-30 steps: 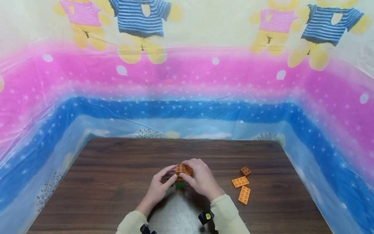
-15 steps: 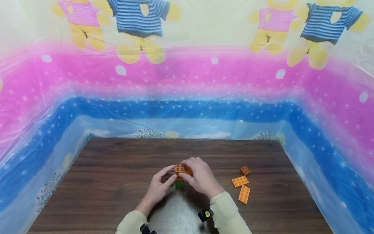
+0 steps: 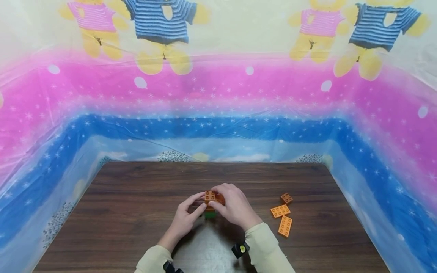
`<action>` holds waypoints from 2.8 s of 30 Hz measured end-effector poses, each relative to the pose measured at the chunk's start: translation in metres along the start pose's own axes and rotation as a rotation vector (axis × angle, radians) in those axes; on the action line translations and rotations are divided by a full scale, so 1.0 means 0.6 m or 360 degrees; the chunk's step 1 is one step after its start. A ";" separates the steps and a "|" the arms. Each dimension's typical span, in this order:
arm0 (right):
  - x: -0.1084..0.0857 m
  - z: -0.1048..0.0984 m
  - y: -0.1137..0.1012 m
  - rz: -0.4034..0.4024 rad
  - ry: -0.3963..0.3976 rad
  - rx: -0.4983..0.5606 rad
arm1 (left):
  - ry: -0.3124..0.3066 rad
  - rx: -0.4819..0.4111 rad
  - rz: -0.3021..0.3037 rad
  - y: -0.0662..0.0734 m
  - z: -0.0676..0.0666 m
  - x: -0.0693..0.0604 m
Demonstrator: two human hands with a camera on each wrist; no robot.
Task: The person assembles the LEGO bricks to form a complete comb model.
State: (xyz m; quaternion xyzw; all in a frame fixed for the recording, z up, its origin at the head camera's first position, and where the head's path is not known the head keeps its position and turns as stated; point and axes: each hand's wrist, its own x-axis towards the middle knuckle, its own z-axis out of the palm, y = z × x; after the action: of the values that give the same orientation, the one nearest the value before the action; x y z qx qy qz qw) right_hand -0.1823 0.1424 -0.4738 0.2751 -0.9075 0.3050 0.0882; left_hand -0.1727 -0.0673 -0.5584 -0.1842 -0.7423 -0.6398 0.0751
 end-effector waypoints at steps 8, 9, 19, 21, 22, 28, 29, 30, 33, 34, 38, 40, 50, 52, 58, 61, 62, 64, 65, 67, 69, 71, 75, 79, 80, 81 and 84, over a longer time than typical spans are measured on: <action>-0.001 0.004 0.000 -0.0009 0.0035 0.0056 | -0.0028 0.0011 0.0039 0.005 -0.006 0.000; -0.001 0.004 0.001 -0.0015 0.0038 0.0058 | -0.0023 0.0007 0.0047 0.006 -0.006 0.000; -0.001 0.007 0.003 -0.0035 0.0051 0.0059 | 0.0039 -0.0037 0.0173 0.019 -0.001 0.013; -0.003 0.008 0.004 -0.0033 0.0052 0.0094 | 0.0047 -0.0024 0.0170 0.020 0.000 0.013; -0.004 0.007 0.005 -0.0027 0.0053 0.0124 | 0.0050 -0.0017 0.0170 0.020 0.000 0.013; -0.007 0.006 0.013 -0.0002 0.0059 0.0314 | 0.0052 0.0012 0.0162 0.023 -0.001 0.013; -0.007 0.005 0.014 -0.0003 0.0056 0.0328 | 0.0051 0.0011 0.0162 0.023 -0.002 0.013; -0.007 0.005 0.015 -0.0001 0.0053 0.0338 | 0.0049 0.0009 0.0162 0.022 -0.002 0.013; -0.007 0.006 0.017 0.0011 0.0046 0.0358 | 0.0050 0.0002 0.0163 0.021 -0.002 0.012; -0.007 0.007 0.017 0.0018 0.0045 0.0362 | 0.0053 -0.0001 0.0165 0.021 -0.002 0.012; -0.007 0.007 0.016 0.0048 0.0041 0.0377 | 0.0071 -0.0005 0.0167 0.020 0.000 0.012; -0.008 0.007 0.015 0.0070 0.0039 0.0384 | 0.0085 0.0001 0.0170 0.020 0.002 0.012; -0.012 0.009 0.013 0.0142 0.0038 0.0412 | 0.0088 0.0050 0.0194 0.017 0.006 0.013; -0.012 0.012 0.013 0.0145 0.0040 0.0422 | 0.0098 0.0059 0.0205 0.016 0.005 0.012; -0.011 0.015 0.015 0.0209 0.0064 0.0460 | 0.0079 0.0017 0.0175 0.015 0.002 0.011; -0.011 0.016 0.015 0.0223 0.0066 0.0471 | 0.0073 0.0022 0.0140 0.015 0.002 0.010; -0.011 0.016 0.014 0.0218 0.0067 0.0467 | 0.0073 0.0025 0.0132 0.015 0.002 0.010; -0.011 0.015 0.015 0.0195 0.0066 0.0448 | 0.0071 0.0030 0.0126 0.017 0.001 0.011; -0.010 0.015 0.015 0.0181 0.0066 0.0429 | 0.0071 0.0027 0.0130 0.017 0.001 0.012; -0.011 0.013 0.015 0.0151 0.0063 0.0390 | 0.0064 0.0029 0.0147 0.017 0.001 0.012; -0.012 0.011 0.015 0.0127 0.0062 0.0358 | 0.0055 0.0033 0.0159 0.017 0.001 0.012; -0.014 0.011 0.013 0.0112 0.0059 0.0344 | 0.0054 0.0038 0.0167 0.016 0.001 0.011; -0.019 0.012 0.011 0.0103 0.0059 0.0311 | 0.0060 0.0045 0.0165 0.015 0.000 0.009; -0.032 0.011 0.020 0.0121 0.0114 0.0264 | 0.0068 0.0041 0.0163 0.014 0.001 0.009; -0.037 0.010 0.023 0.0131 0.0133 0.0251 | 0.0070 0.0043 0.0161 0.014 0.001 0.010; -0.042 0.008 0.027 0.0144 0.0152 0.0243 | 0.0069 0.0042 0.0161 0.014 0.001 0.010; -0.059 0.001 0.039 0.0187 0.0215 0.0179 | 0.0070 0.0045 0.0160 0.014 0.001 0.010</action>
State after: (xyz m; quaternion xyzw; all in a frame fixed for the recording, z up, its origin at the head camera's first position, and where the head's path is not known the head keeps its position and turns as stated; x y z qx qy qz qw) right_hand -0.1659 0.1731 -0.4976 0.2047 -0.8955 0.3779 0.1155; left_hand -0.1750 -0.0645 -0.5488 -0.2061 -0.7392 -0.6287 0.1262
